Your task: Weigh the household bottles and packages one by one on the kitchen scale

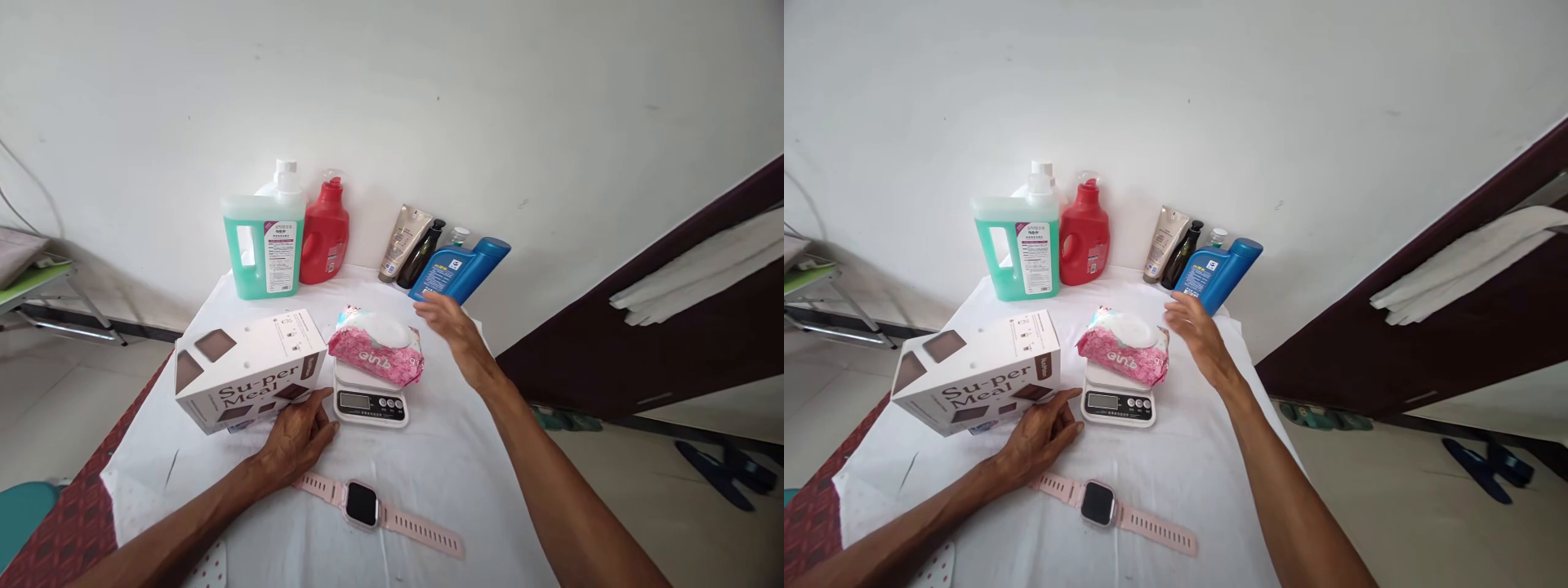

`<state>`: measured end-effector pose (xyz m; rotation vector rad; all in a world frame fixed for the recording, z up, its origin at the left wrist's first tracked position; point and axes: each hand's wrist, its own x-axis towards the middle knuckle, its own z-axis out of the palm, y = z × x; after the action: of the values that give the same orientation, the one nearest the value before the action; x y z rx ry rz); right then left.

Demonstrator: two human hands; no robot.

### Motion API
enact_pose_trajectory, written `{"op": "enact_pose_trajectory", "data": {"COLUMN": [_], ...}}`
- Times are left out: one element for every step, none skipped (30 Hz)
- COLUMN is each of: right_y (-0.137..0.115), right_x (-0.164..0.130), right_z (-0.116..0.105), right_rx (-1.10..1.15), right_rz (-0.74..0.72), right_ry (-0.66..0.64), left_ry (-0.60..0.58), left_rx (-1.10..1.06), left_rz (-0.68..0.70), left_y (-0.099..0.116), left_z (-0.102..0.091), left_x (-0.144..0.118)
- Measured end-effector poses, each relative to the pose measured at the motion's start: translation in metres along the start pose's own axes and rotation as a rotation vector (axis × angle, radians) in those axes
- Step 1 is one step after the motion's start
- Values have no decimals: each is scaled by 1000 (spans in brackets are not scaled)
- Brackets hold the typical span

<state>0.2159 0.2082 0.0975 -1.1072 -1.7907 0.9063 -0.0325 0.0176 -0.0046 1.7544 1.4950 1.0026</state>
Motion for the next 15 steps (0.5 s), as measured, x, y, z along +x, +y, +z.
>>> {"op": "enact_pose_trajectory", "data": {"right_y": [12, 25, 38, 51, 61, 70, 76, 80, 81, 82, 81, 80, 80, 79, 79], "right_x": [-8, -17, -27, -38, -48, -56, -63, -69, -72, -73, -73, -73, -72, -71, -70], "right_z": [-2, -1, 2, 7, 12, 18, 23, 27, 29, 30, 29, 28, 27, 25, 24], "right_rx": [93, 159, 213, 261, 284, 276, 254, 219, 187, 168, 162, 166, 174, 182, 186], "right_rz": [56, 126, 198, 260, 293, 291, 278, 257, 239, 230, 230, 234, 234, 231, 225], "right_ry": [121, 223, 288, 317, 333, 341, 341, 338, 332, 322, 309, 296, 286, 276, 268], "left_ry": [1, 3, 5, 6, 7, 8, 9, 8, 6, 7, 7, 9, 12, 15, 18], "left_rx": [1, 0, -1, -2, 0, 5, 13, 22, 31, 39, 43, 48, 52, 58, 63], "left_rz": [-5, -11, -18, -24, -29, -32, -34, -36, -39, -43, -48, -54, -58, -60, -58], "left_y": [1, 2, 3, 4, 6, 7, 8, 9, 11, 11, 12, 13, 13, 13, 13], "left_z": [0, -1, -1, -2, -2, -3, -3, -4, -4, -4, -5, -5, -4, -4, -4], "left_x": [0, 0, 0, 0, 0, 1, 1, 1, 1, 1, 1, 1, 1, 1, 1]}}
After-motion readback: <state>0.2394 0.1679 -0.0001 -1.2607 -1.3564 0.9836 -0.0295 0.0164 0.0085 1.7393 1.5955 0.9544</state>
